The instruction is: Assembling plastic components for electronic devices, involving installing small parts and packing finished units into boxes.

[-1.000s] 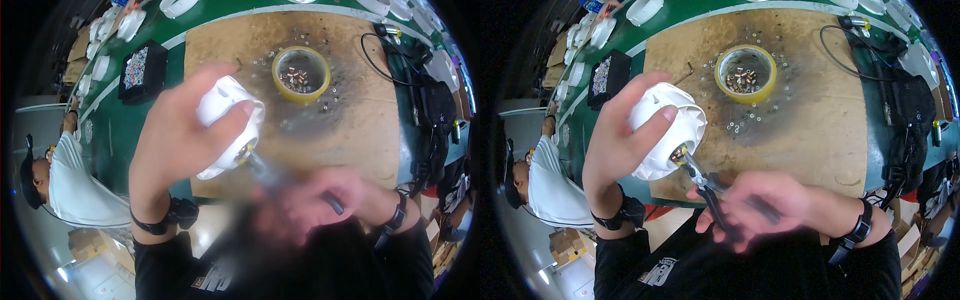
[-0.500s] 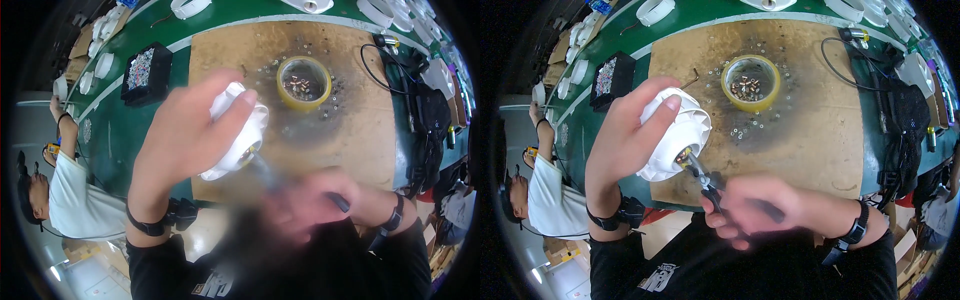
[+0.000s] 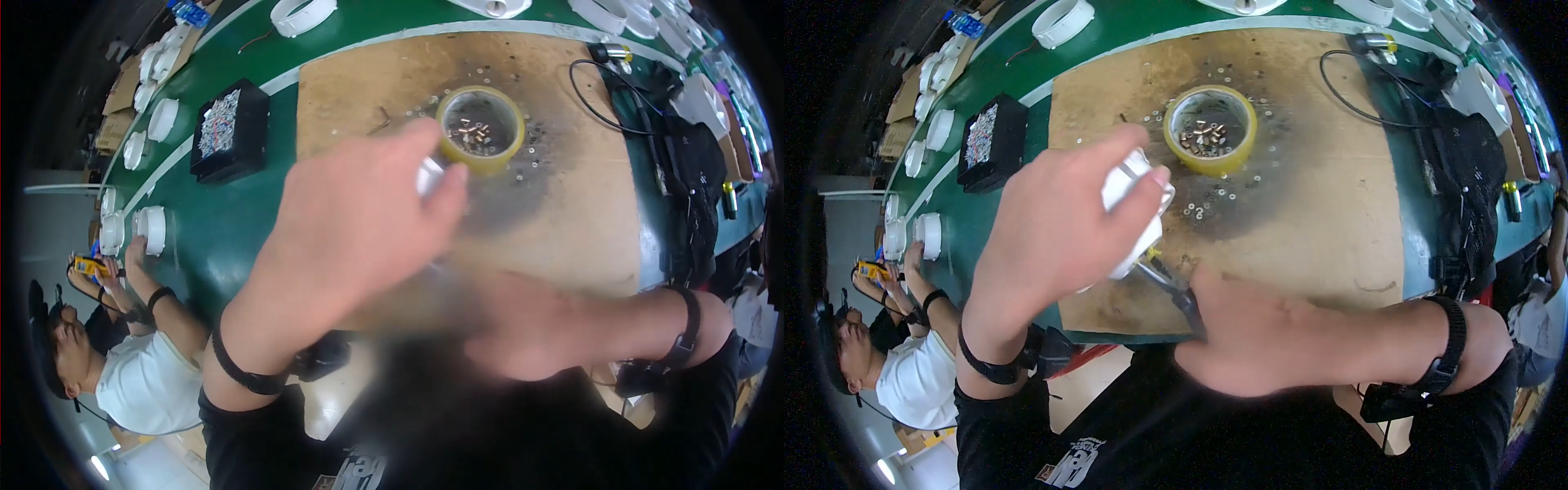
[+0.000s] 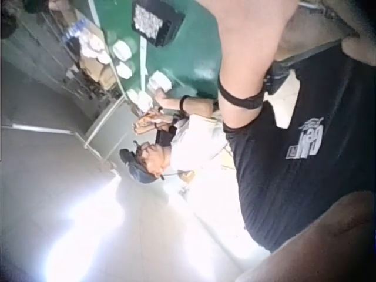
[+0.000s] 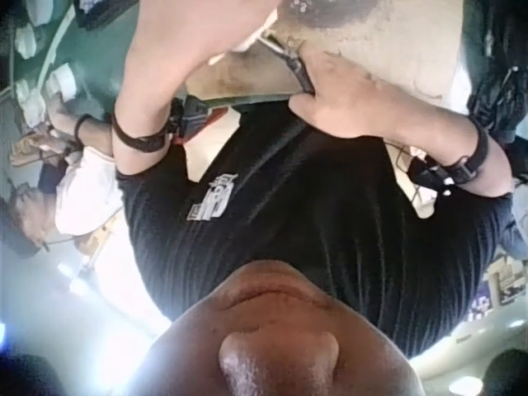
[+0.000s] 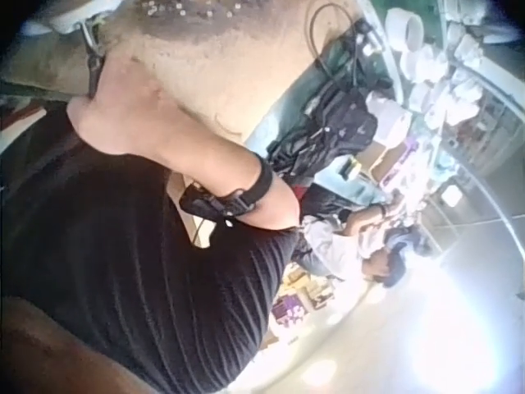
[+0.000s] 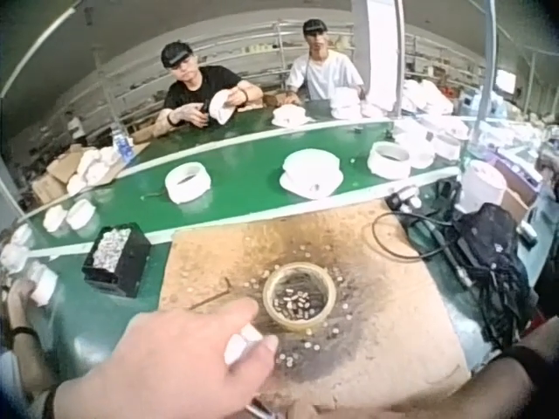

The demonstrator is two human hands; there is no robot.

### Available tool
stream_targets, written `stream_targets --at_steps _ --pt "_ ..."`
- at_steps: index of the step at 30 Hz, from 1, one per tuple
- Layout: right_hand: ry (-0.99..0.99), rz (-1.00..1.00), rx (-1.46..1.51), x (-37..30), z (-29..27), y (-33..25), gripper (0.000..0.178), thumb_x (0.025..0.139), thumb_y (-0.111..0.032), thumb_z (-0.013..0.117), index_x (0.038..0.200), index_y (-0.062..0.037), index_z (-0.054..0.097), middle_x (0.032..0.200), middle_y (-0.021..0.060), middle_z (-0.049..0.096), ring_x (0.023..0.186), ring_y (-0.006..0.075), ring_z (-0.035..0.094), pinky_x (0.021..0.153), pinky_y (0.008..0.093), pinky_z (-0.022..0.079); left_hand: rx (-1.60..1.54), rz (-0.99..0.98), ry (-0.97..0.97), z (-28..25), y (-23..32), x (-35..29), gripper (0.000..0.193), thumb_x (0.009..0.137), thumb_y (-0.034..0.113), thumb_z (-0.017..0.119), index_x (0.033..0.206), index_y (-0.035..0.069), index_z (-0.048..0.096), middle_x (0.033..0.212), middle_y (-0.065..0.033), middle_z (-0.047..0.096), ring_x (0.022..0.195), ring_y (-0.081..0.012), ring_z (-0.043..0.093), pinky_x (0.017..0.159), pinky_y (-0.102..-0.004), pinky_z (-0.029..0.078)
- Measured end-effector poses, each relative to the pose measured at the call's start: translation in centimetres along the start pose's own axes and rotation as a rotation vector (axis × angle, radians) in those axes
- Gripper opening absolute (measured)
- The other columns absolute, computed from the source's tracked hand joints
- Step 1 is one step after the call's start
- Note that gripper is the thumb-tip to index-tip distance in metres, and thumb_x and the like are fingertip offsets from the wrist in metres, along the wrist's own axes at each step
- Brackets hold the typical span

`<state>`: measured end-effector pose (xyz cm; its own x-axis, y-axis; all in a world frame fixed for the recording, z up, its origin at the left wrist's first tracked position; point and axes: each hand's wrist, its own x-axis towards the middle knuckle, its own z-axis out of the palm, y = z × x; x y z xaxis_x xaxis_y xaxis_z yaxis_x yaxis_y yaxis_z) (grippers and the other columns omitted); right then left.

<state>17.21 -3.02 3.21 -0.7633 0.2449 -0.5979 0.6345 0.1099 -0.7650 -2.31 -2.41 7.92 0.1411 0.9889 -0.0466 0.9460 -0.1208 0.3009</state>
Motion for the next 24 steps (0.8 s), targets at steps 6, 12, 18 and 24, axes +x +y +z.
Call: stream_targets --at_steps 6,12,18,24 --pt "0.259 0.032 -0.256 -1.4 0.4 -1.8 0.046 0.082 -0.027 0.063 0.106 0.0093 0.046 0.096 0.0296 0.062 0.091 0.0422 0.064 0.078 0.0472 0.053 -0.165 -0.066 0.129 0.6 -1.2 0.1 0.041 0.090 0.034 0.065 0.114 0.000 0.063 0.089 -0.0238 0.069 0.083 -0.0363 0.070 0.073 -0.0375 0.053" --pt "0.687 0.127 -0.870 -1.1 2.3 -0.8 0.039 0.077 -0.024 0.067 0.106 -0.0035 0.050 0.100 0.0114 0.055 0.086 0.0264 0.061 0.063 0.0359 0.052 -0.137 -0.145 0.069 0.0 -1.1 0.2 0.042 0.088 0.031 0.068 0.116 0.000 0.061 0.091 -0.0206 0.070 0.083 -0.0278 0.071 0.075 -0.0355 0.053" --pt "0.777 -0.008 -0.812 -4.0 1.8 0.8 0.032 0.078 -0.017 0.066 0.103 -0.0046 0.051 0.094 0.0112 0.055 0.082 0.0269 0.060 0.070 0.0355 0.051 -0.399 -0.231 0.306 -1.8 -4.8 -1.3 0.041 0.086 0.028 0.072 0.115 0.000 0.062 0.094 -0.0148 0.069 0.086 -0.0216 0.068 0.079 -0.0316 0.053" --pt "0.589 -0.281 0.868 -4.3 -0.2 4.5 0.030 0.093 -0.028 0.066 0.110 -0.0092 0.051 0.090 0.0008 0.058 0.078 0.0086 0.055 0.065 0.0264 0.047 -1.426 -0.080 0.202 -0.4 -3.1 -1.5 0.042 0.098 0.024 0.051 0.130 -0.003 0.052 0.116 -0.0112 0.063 0.105 -0.0184 0.061 0.090 -0.0296 0.049"
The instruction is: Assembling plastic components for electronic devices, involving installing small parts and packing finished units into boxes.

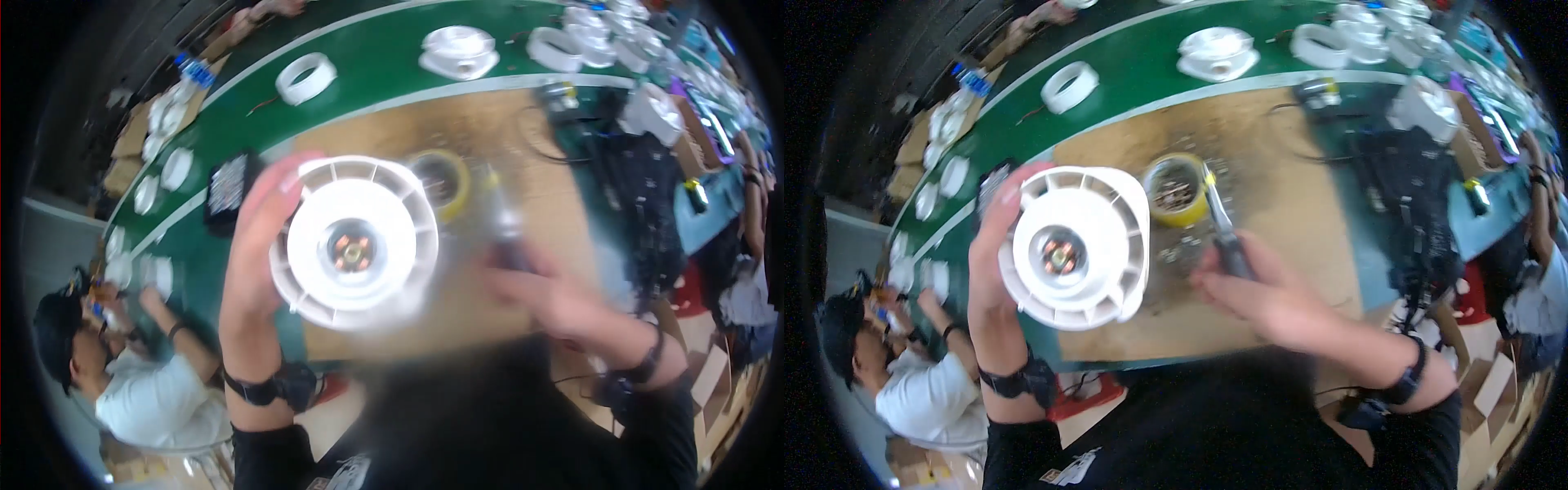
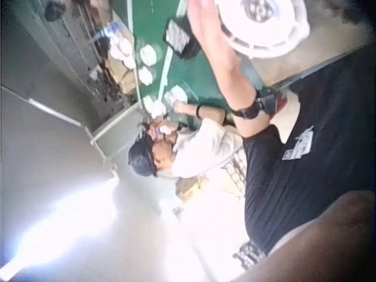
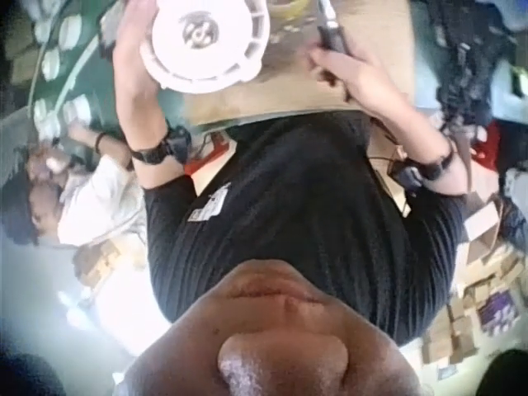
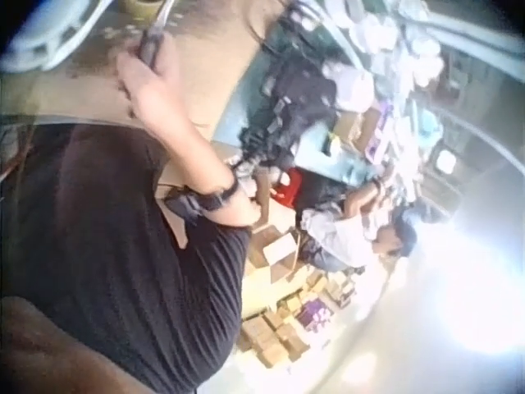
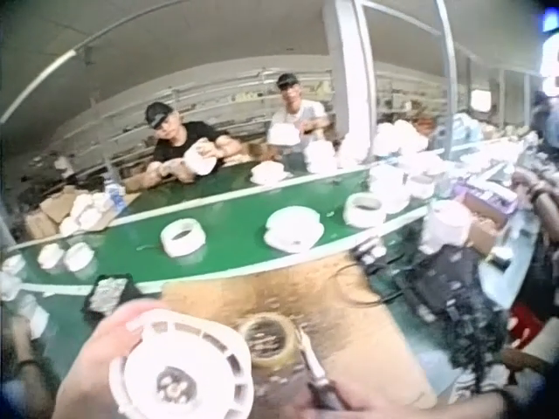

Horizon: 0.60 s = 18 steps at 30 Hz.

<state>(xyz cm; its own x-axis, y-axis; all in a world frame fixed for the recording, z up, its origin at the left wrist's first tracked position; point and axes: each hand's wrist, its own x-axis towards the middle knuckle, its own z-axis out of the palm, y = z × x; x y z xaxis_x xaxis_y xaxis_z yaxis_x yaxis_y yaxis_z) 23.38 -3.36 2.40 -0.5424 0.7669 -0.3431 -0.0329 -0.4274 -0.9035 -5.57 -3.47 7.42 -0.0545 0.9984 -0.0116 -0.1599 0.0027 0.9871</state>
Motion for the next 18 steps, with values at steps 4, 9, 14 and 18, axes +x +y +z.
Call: stream_targets --at_steps 4,9,14,18 --pt "0.176 -0.077 -0.048 -0.5 -1.7 -0.8 0.035 0.096 -0.041 0.062 0.110 -0.0101 0.055 0.075 -0.0035 0.055 0.058 0.0052 0.050 0.046 0.0227 0.040 -0.319 -0.081 -0.103 5.7 -3.2 -0.2 0.051 0.101 0.033 0.038 0.135 -0.003 0.049 0.128 -0.0197 0.059 0.116 -0.0299 0.060 0.102 -0.0412 0.047" --pt "0.318 -0.181 0.126 -2.9 -5.9 -0.5 0.022 0.096 -0.030 0.063 0.099 -0.0087 0.057 0.073 -0.0038 0.054 0.056 0.0057 0.049 0.043 0.0246 0.038 -0.515 -0.262 -0.218 11.7 -6.4 -1.4 0.061 0.101 0.044 0.032 0.141 -0.001 0.043 0.134 -0.0201 0.055 0.121 -0.0323 0.057 0.105 -0.0456 0.045" --pt "0.750 -0.382 -0.044 -9.7 -13.9 -3.6 0.026 0.093 -0.025 0.065 0.104 -0.0017 0.061 0.093 0.0039 0.065 0.084 0.0112 0.060 0.072 0.0291 0.051 -0.214 -0.320 -0.543 13.9 -5.8 -1.6 0.099 0.089 0.052 0.060 0.155 0.003 0.005 0.133 -0.0191 0.053 0.117 -0.0299 0.058 0.097 -0.0392 0.047" --pt "1.340 -0.723 -0.068 -15.2 -25.9 -1.4 0.028 0.092 -0.024 0.062 0.102 0.0029 0.061 0.095 0.0090 0.065 0.080 0.0154 0.062 0.069 0.0285 0.050 -0.138 -0.311 -0.474 12.1 -7.2 -2.6 0.066 0.095 0.037 0.055 0.144 -0.002 0.033 0.110 -0.0168 0.061 0.092 -0.0236 0.065 0.080 -0.0319 0.054"
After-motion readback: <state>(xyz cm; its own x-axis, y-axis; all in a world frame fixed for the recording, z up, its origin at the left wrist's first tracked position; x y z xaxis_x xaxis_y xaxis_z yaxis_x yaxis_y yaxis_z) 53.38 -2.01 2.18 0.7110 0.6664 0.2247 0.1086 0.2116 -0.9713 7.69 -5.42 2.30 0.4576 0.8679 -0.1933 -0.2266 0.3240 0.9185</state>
